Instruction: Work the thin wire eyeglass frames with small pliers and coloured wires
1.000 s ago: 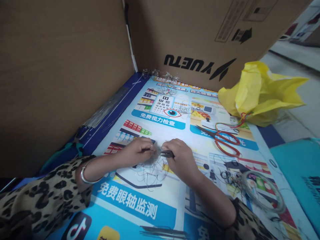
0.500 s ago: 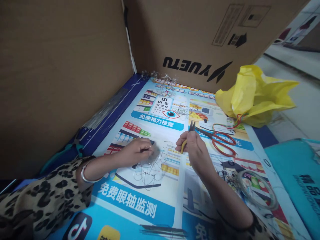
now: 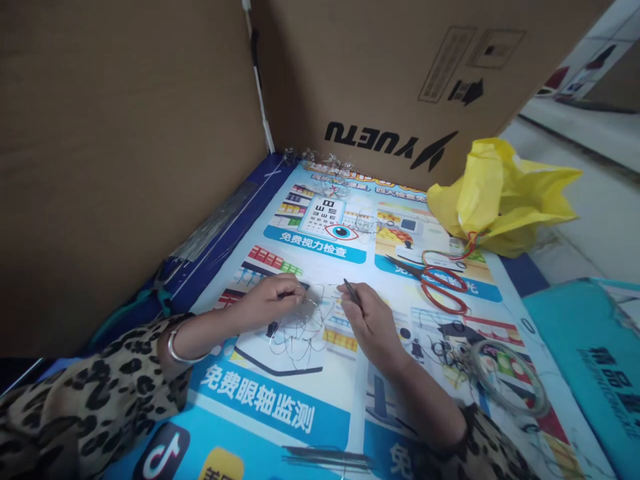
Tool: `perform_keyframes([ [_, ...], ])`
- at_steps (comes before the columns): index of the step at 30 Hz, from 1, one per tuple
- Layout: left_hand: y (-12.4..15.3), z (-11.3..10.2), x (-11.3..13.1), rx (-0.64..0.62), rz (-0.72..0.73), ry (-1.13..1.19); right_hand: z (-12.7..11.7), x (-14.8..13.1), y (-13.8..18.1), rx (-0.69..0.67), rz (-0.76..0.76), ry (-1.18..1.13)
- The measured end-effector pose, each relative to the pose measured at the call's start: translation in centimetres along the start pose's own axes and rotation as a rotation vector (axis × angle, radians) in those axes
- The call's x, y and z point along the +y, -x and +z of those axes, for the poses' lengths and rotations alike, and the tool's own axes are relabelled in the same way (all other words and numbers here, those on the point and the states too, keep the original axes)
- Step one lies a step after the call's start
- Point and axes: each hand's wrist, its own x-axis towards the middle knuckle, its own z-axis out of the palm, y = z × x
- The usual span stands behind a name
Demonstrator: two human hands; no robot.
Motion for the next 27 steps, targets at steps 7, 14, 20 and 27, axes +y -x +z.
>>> perform_keyframes([
  [7,-0.1,0.2,0.0,0.023,0.054,-0.128,-2.0,-1.8,-0.6,-0.072,-0.261,0.718],
  [14,0.0,0.3,0.2,0.001,0.086,-0.195,-1.6,-3.6,-0.5,-0.077,-0.265,0.962],
  [20,0.0,0.4,0.4,-0.021,0.049,-0.152,-1.2,-3.5,-0.4,-0.029,-0.314,1.010],
  [27,0.0,0.3,0.5,-0.037,-0.017,-0.070,-1.2,-3.1,-0.4,0.024,-0.397,1.011],
])
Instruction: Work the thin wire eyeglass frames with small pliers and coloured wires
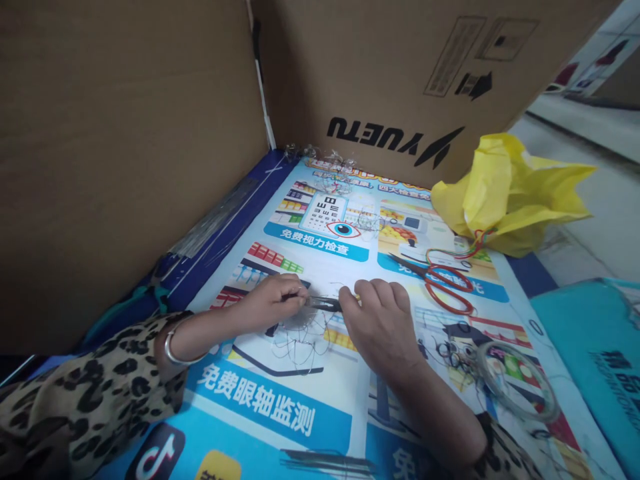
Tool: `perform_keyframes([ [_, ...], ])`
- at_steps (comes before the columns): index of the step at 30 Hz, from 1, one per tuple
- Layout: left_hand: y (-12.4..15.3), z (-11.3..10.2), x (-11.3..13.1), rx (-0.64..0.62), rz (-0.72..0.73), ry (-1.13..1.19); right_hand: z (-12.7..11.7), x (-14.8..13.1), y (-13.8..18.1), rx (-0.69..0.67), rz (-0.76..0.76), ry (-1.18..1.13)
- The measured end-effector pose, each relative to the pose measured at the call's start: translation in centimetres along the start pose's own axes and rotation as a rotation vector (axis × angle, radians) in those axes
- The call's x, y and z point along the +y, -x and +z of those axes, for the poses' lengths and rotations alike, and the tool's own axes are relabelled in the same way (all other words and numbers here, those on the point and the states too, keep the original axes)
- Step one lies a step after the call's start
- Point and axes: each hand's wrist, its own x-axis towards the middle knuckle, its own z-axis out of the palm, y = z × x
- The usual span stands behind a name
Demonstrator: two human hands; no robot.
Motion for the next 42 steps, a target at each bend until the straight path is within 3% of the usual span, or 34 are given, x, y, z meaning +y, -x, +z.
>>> perform_keyframes([
  [7,-0.1,0.1,-0.1,-0.024,-0.026,0.046,0.2,0.1,0.2,0.040,-0.086,0.038],
  [16,0.0,0.2,0.4,-0.020,-0.234,0.225,-0.3,0.2,0.0,0.087,-0.112,0.070],
  [42,-0.1,0.1,0.7,-0.008,-0.354,0.475,-1.3,0.2,-1.2,-0.074,-0.077,0.070],
])
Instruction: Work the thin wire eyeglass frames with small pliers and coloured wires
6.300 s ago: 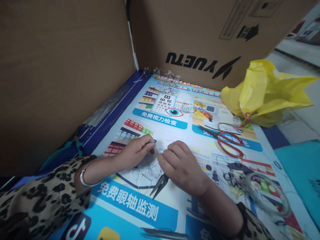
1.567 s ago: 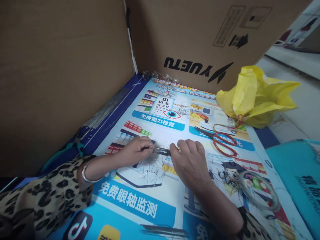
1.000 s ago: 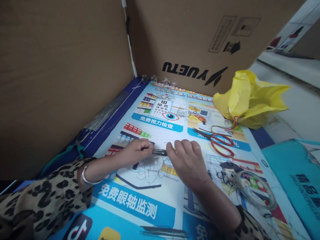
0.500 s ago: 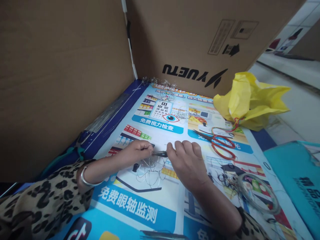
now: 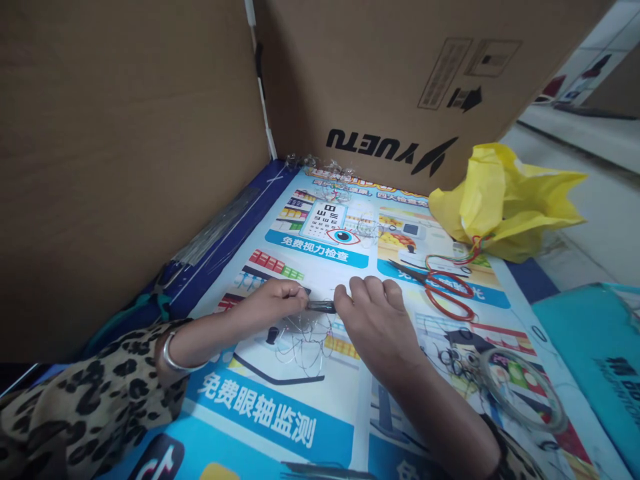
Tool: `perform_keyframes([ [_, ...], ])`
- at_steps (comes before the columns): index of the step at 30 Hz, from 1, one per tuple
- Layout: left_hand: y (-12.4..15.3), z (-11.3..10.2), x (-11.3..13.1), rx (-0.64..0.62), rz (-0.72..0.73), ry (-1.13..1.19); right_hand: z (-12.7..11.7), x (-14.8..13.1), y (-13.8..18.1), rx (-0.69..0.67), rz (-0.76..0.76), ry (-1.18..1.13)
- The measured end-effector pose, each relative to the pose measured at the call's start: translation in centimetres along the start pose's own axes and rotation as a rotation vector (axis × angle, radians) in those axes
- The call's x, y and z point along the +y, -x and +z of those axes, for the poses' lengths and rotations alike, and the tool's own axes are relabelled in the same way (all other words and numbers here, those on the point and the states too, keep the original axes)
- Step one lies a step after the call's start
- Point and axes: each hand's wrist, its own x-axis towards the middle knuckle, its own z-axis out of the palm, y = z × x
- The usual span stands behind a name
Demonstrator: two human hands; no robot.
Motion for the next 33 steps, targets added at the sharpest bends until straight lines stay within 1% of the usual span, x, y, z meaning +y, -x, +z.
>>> perform_keyframes([
  [5,-0.1,0.0,0.0,0.020,-0.013,0.003,0.3,-0.2,-0.1,-0.019,0.029,0.011],
  [8,-0.1,0.0,-0.1,0.008,0.003,-0.022,0.6,-0.3,0.0,-0.018,0.034,0.017],
  [13,-0.1,0.0,-0.2,0.000,-0.007,-0.025,1.0,-0.5,0.1,-0.015,0.032,0.012],
  [19,0.0,0.1,0.0,0.017,-0.015,-0.004,1.3,-0.4,0.0,-0.052,0.012,-0.035],
  [23,0.0,0.0,-0.1,0.031,0.004,-0.064,1.7,-0.3,0.2,-0.039,-0.002,-0.057],
  [27,0.1,0.1,0.0,0.017,0.008,-0.064,2.1,-0.1,0.3,-0.014,-0.003,-0.064],
  [33,0.1,0.1,0.0,-0.008,-0.025,-0.002,1.7,0.0,0.0,-0.060,0.023,-0.070],
])
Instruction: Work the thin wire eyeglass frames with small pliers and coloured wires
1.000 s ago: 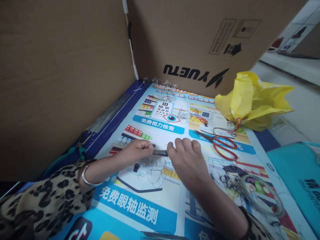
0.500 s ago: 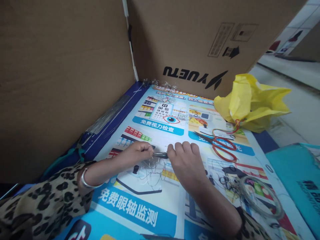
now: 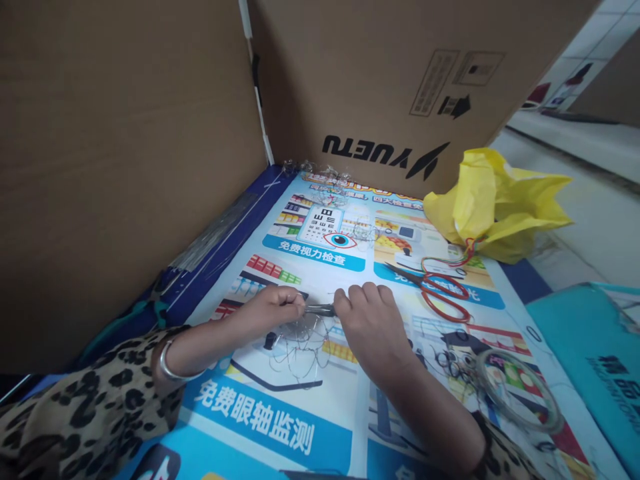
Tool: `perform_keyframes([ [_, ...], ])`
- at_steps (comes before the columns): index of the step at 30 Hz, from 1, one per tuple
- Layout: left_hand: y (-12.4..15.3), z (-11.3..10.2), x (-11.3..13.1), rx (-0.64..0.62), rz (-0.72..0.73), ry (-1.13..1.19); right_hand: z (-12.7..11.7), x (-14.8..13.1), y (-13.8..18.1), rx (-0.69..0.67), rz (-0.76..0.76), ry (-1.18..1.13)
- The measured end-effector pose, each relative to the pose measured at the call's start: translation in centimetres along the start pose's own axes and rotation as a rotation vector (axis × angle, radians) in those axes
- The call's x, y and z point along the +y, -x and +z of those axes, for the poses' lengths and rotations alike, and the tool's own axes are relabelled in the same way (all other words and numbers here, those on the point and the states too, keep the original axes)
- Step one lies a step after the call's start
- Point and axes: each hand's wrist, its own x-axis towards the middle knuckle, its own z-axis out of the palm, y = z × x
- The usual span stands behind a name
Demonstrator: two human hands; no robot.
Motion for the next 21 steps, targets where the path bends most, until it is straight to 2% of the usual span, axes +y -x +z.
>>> perform_keyframes([
  [9,-0.1,0.0,-0.1,0.018,0.021,-0.078,-0.8,0.2,0.0,0.002,-0.053,0.002],
  [21,-0.5,0.3,-0.4,0.066,-0.046,0.080,-1.7,-0.7,-0.4,-0.048,0.033,0.120],
])
